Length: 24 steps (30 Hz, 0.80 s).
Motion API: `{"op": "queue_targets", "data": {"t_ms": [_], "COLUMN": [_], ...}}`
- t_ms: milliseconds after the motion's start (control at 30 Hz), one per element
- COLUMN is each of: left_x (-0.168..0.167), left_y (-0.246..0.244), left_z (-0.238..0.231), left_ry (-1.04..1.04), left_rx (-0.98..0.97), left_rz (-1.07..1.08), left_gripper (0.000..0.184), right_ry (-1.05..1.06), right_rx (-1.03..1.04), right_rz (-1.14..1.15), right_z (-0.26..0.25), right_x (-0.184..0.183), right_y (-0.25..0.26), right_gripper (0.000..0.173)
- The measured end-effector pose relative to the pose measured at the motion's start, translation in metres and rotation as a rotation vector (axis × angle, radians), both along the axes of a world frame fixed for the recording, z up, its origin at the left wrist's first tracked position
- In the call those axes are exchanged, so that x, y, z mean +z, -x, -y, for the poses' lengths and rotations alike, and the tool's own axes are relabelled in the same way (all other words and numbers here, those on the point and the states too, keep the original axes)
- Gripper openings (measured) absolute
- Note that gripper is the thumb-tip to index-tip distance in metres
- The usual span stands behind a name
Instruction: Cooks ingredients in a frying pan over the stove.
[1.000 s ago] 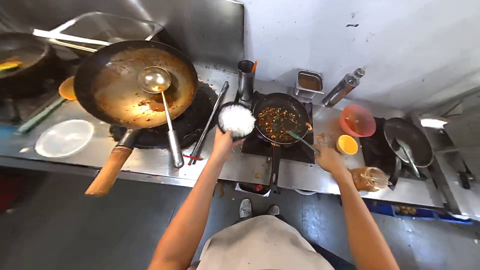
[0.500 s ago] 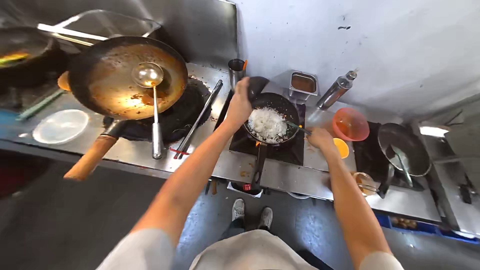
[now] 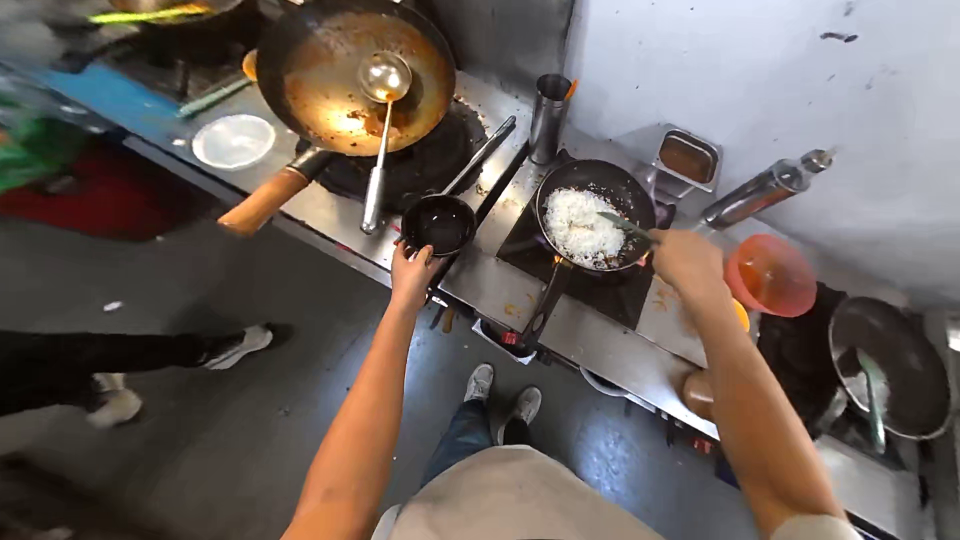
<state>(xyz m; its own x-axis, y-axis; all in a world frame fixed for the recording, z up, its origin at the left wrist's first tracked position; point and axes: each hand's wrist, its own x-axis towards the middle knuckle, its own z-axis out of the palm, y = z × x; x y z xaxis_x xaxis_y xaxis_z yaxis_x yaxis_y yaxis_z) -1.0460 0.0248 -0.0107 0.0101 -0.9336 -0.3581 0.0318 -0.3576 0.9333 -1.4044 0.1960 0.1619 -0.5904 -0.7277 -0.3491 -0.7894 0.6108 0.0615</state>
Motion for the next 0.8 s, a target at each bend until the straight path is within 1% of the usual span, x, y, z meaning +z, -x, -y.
{"op": "queue_targets", "data": {"t_ms": [67, 133, 167, 200, 267, 333, 367, 400, 433, 500, 567, 633, 733, 800], "left_x": [-0.007, -0.016, -0.029, -0.048, -0.106, -0.170, -0.198, -0.222, -0.242, -0.275, -0.291, -0.297, -0.299, -0.293], "left_y": [-0.012, -0.026, -0.032, -0.036, -0.028, -0.005, 0.009, 0.023, 0.035, 0.052, 0.056, 0.055, 0.054, 0.054], "left_z": [-0.015, -0.042, -0.058, -0.078, -0.112, -0.136, -0.138, -0.136, -0.135, -0.136, -0.136, -0.138, -0.143, -0.142], "left_ry": [0.010, 0.055, 0.075, 0.062, -0.107, -0.261, -0.296, -0.316, -0.326, -0.360, -0.335, -0.287, -0.266, -0.286], "left_rx": [-0.022, 0.016, 0.054, 0.047, -0.111, -0.371, -0.490, -0.588, -0.675, -0.829, -0.893, -0.872, -0.851, -0.859], "left_rz": [0.071, 0.181, 0.241, 0.285, 0.298, 0.285, 0.265, 0.240, 0.221, 0.221, 0.291, 0.318, 0.334, 0.361], "left_gripper": [0.063, 0.048, 0.040, 0.038, 0.042, 0.045, 0.053, 0.064, 0.070, 0.070, 0.063, 0.058, 0.055, 0.055], "right_ry": [-0.026, -0.009, 0.051, 0.143, 0.246, 0.277, 0.293, 0.308, 0.327, 0.381, 0.420, 0.433, 0.430, 0.422], "right_rx": [-0.017, -0.044, -0.062, -0.075, -0.157, -0.278, -0.341, -0.400, -0.448, -0.489, -0.474, -0.432, -0.403, -0.387], "right_rz": [0.037, 0.068, 0.083, 0.112, 0.171, 0.237, 0.262, 0.282, 0.299, 0.306, 0.301, 0.284, 0.249, 0.236], "right_z": [-0.001, -0.011, -0.021, -0.035, -0.060, -0.079, -0.082, -0.083, -0.084, -0.086, -0.086, -0.084, -0.083, -0.080], "right_x": [-0.031, -0.049, -0.052, -0.055, -0.065, -0.076, -0.081, -0.085, -0.087, -0.088, -0.086, -0.082, -0.081, -0.082], "right_y": [0.009, 0.009, 0.008, 0.008, 0.007, -0.009, -0.022, -0.033, -0.042, -0.055, -0.061, -0.063, -0.066, -0.066], "right_gripper": [0.036, 0.039, 0.038, 0.036, 0.042, 0.045, 0.044, 0.040, 0.035, 0.028, 0.028, 0.028, 0.027, 0.027]}}
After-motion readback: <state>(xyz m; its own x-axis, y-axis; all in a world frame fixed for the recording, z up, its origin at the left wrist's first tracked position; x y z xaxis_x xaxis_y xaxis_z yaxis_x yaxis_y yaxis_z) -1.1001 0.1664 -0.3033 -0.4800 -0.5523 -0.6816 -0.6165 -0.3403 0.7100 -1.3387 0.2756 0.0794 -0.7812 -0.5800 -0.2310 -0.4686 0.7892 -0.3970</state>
